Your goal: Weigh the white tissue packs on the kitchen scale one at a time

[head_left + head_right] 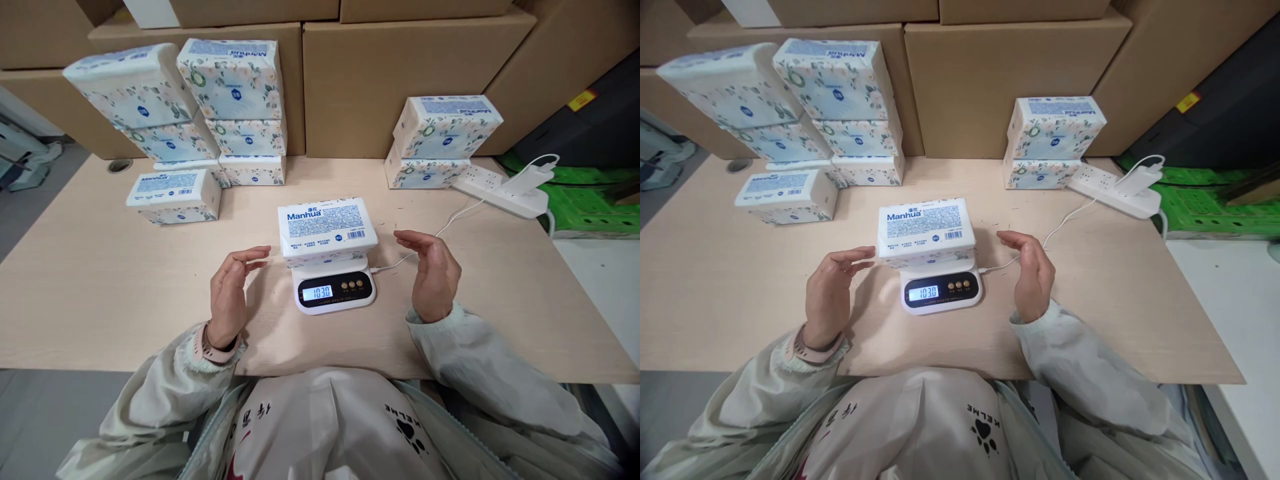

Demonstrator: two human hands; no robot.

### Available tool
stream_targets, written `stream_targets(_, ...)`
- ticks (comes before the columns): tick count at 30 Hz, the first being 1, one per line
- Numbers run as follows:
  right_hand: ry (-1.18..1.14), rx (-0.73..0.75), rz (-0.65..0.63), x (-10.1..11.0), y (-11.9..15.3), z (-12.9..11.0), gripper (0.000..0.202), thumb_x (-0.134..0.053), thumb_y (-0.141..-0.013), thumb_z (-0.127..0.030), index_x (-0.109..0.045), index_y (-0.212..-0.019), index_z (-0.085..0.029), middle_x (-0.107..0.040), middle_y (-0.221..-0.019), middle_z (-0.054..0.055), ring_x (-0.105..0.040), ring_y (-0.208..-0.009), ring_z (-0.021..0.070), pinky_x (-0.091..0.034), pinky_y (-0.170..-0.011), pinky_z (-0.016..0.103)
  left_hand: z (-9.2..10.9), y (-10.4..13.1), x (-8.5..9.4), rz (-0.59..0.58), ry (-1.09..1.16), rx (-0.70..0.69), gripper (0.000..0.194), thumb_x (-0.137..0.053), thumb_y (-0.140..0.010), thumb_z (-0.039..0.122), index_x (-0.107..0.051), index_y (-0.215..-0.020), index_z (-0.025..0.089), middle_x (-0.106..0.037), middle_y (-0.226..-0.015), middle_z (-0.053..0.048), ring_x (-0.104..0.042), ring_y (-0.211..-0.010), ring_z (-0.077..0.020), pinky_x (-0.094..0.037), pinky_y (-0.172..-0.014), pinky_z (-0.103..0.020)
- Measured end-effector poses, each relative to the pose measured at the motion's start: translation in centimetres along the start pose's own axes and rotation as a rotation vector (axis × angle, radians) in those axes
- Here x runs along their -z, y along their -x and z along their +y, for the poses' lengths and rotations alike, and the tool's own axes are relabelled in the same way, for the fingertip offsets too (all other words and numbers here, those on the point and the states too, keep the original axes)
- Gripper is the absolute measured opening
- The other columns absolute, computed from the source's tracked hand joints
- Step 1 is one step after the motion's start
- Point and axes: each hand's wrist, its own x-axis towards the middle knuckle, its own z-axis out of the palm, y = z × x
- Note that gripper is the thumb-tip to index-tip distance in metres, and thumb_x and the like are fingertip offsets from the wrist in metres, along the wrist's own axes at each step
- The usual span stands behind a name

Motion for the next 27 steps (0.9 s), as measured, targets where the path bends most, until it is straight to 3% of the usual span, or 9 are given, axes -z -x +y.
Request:
stream_targets(12,0.071,-0.01,0.005,0.1,-0.1,-0.6,0.047,-0.046,-0.108,-0.055,-0.079,-0.106,-0.022,-0.079,-0.093,0.008,-0.069,-0.085,0.0245,-0.054,-0.082,0.044,0.0,0.0,-0.1,0.037,-0.065,0.029,0.035,-0.067,-0.1,0.052,-0.08,-0.102,0.02,-0.08,-0.117,-0.013,-0.075,-0.116,-0.0268,-0.061,-0.096,-0.039)
stream_targets(17,0.123,-0.009,0.004,0.4,-1.0,-0.9,0.046,-0.05,-0.107,-0.059,-0.079,-0.104,-0.023,-0.08,-0.091,0.007,-0.066,-0.081,0.0216,-0.054,-0.079,0.041,-0.3,-0.3,0.0,-0.046,-0.143,-0.102,0.03,-0.074,-0.099,0.044,-0.075,-0.118,0.021,-0.077,-0.127,-0.013,-0.073,-0.123,-0.0271,-0.061,-0.102,-0.04)
stream_targets(20,0.176,-0.036,-0.18,0.4,-1.9,-1.1,0.048,-0.053,-0.106,-0.063,-0.074,-0.127,-0.026,-0.082,-0.117,0.009,-0.073,-0.104,0.0247,-0.056,-0.093,0.045,-0.1,-1.1,-0.3,-0.178,-0.232,-0.152,0.055,-0.084,-0.09,0.038,-0.066,-0.141,0.026,-0.065,-0.151,-0.014,-0.069,-0.13,-0.029,-0.061,-0.106,-0.044)
stream_targets(23,0.284,0.037,-0.469,-0.2,-3.0,-1.7,0.068,-0.056,-0.102,-0.07,-0.052,-0.158,-0.032,-0.069,-0.151,0.011,-0.069,-0.126,0.0317,-0.051,-0.11,0.057,0.2,-2.1,-1.1,-0.308,-0.299,-0.132,0.082,-0.089,-0.084,0.037,-0.053,-0.157,0.031,-0.051,-0.167,-0.015,-0.064,-0.14,-0.0345,-0.061,-0.109,-0.05)
stream_targets(27,0.419,0.167,-0.69,-2.8,-4.6,-3.9,0.081,-0.059,-0.098,-0.072,-0.043,-0.166,-0.031,-0.062,-0.159,0.013,-0.064,-0.126,0.0397,-0.052,-0.107,0.064,0.6,-3.2,-1.9,-0.345,-0.273,-0.098,0.083,-0.086,-0.087,0.043,-0.05,-0.162,0.03,-0.053,-0.166,-0.015,-0.058,-0.149,-0.0366,-0.057,-0.117,-0.055)
